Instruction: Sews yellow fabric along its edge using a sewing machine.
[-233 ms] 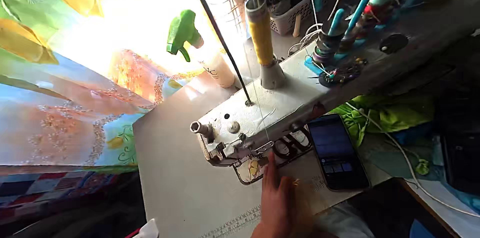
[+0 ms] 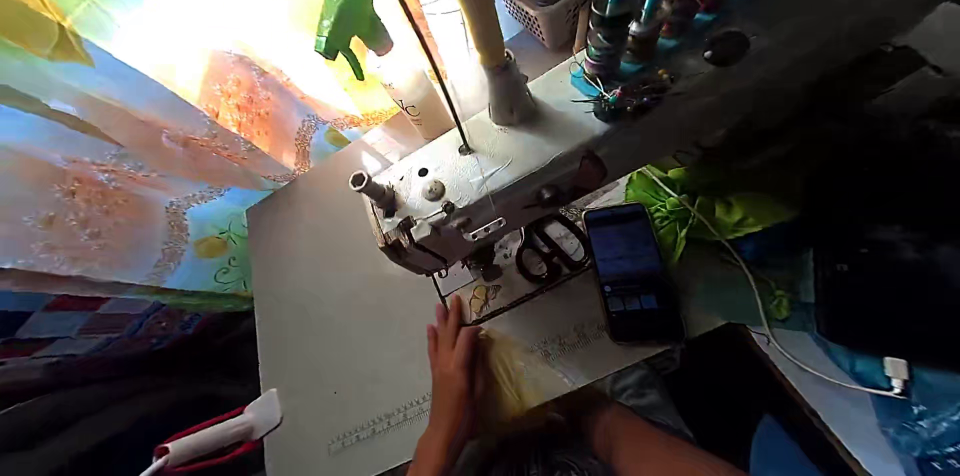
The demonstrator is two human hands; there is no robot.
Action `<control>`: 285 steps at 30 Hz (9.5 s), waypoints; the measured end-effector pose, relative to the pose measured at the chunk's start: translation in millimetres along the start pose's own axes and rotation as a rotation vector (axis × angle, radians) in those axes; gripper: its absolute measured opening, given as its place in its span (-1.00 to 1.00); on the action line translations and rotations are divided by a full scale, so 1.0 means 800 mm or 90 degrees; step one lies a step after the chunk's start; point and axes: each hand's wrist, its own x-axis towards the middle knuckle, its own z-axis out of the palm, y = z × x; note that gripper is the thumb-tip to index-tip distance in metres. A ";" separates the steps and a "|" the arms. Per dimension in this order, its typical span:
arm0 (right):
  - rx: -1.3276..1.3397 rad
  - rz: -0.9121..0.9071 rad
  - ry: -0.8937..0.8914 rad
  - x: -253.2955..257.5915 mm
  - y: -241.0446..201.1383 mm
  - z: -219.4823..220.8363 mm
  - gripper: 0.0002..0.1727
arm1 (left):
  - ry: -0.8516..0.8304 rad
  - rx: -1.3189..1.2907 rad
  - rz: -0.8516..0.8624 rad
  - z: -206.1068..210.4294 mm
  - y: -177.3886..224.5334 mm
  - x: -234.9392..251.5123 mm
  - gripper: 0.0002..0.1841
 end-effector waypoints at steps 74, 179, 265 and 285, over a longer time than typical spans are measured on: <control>0.240 -0.445 0.359 -0.023 -0.107 -0.073 -0.85 | -0.115 -0.519 -0.105 -0.056 -0.007 0.062 -0.90; 0.003 -0.458 0.481 -0.005 -0.144 -0.115 -0.86 | 0.165 0.029 -0.053 0.036 0.058 -0.008 -0.58; 0.197 -0.467 0.372 -0.004 -0.123 -0.096 -0.94 | -0.104 -0.323 0.109 -0.041 -0.042 0.105 -0.80; 0.230 -0.475 0.505 -0.008 -0.119 -0.060 -0.88 | -0.141 -0.512 -0.025 -0.039 -0.039 0.109 -0.87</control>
